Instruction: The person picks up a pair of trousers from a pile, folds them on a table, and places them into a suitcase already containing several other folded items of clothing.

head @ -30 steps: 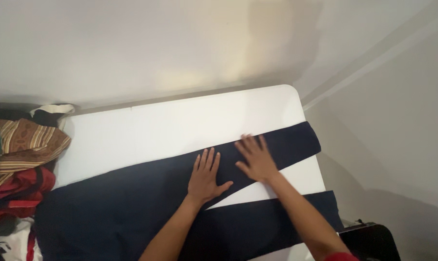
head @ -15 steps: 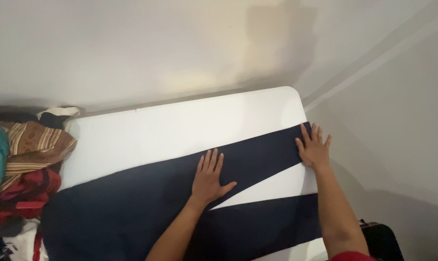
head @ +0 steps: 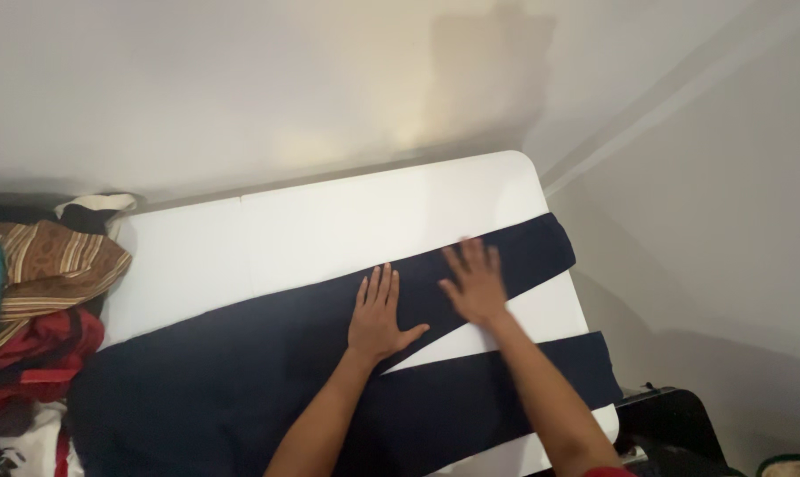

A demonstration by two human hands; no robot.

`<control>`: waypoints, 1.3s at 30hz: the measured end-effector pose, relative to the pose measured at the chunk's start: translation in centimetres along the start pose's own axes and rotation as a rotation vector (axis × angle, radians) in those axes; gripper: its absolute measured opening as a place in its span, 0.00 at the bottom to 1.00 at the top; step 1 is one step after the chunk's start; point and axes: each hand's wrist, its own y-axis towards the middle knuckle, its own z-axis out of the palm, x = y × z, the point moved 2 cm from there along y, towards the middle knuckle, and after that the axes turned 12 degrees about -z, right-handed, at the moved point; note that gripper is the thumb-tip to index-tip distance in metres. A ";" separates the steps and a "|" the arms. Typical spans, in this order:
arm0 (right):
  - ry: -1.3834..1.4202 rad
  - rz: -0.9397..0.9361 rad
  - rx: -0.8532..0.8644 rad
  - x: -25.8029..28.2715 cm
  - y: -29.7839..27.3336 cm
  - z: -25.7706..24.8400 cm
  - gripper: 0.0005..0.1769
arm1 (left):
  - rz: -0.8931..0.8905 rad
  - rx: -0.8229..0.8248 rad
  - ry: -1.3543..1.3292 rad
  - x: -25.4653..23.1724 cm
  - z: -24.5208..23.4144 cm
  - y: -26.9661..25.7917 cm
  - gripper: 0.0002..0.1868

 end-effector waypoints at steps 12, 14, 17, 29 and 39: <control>-0.117 0.664 -0.046 -11.9 -7.2 -2.3 0.43 | -0.059 0.149 0.034 0.1 0.1 0.1 0.65; -0.076 0.328 -0.336 -7.2 -4.7 -2.8 0.43 | -0.058 0.153 0.039 0.0 0.1 0.4 0.65; 0.007 0.119 0.053 0.9 0.2 -1.6 0.40 | -0.061 0.162 0.036 0.0 0.3 0.2 0.65; -0.109 0.214 -0.007 -9.3 -2.5 -0.9 0.37 | -0.080 0.211 0.027 -0.3 -0.8 0.4 0.65; 0.034 -0.115 -0.068 11.3 3.0 -0.4 0.38 | -0.062 -0.119 -0.071 5.3 -0.9 -2.6 0.31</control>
